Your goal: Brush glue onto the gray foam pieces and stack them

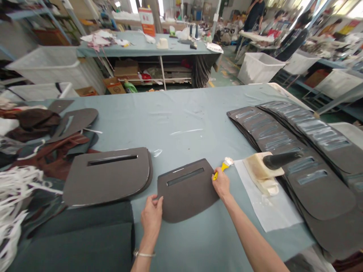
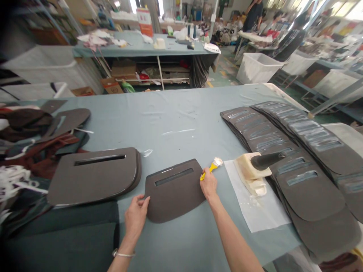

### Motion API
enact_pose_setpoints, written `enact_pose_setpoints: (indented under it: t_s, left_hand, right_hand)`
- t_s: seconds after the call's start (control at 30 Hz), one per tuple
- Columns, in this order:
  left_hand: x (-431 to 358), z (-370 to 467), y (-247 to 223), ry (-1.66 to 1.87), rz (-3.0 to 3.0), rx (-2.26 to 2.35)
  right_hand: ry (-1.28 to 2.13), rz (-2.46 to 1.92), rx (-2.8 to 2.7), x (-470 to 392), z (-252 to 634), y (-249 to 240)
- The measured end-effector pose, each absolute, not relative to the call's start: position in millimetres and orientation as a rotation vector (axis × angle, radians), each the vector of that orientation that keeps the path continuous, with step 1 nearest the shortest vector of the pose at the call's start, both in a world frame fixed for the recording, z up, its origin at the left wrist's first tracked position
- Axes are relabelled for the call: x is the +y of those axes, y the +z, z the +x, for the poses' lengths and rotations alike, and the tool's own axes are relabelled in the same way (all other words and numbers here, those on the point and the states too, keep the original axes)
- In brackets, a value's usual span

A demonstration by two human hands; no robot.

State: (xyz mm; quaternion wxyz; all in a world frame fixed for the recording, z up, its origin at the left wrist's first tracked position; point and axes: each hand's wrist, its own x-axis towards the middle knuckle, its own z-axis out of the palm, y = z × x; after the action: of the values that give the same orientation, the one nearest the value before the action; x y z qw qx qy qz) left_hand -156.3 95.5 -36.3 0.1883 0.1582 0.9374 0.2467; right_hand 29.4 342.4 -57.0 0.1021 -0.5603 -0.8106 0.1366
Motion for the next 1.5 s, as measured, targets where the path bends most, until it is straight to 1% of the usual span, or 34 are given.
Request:
enact_pose_setpoints:
  t_s: [0.4,0.67,0.9,1.13,1.5]
  left_hand:
    - [135,-166,-40,0.787,0.519,2.574]
    - [137,-169,-44,0.781,0.417,2.594]
    - [141,-166,-41,0.709,0.45,2.627]
    - [142,-166,-43,0.652,0.477,2.634]
    - [141,-164,-43,0.684,0.467,2.652]
  right_hand:
    - [0.368,-1.774,-2.35,362,52,-60]
    - [0.432,-1.741,-2.294,365,56,-65]
    - [0.487,-1.742,-2.24,366,57,-62]
    - [0.473,-1.747,-2.257,365,57,-58]
    - [0.429,-1.782,-2.315,364,58,-60]
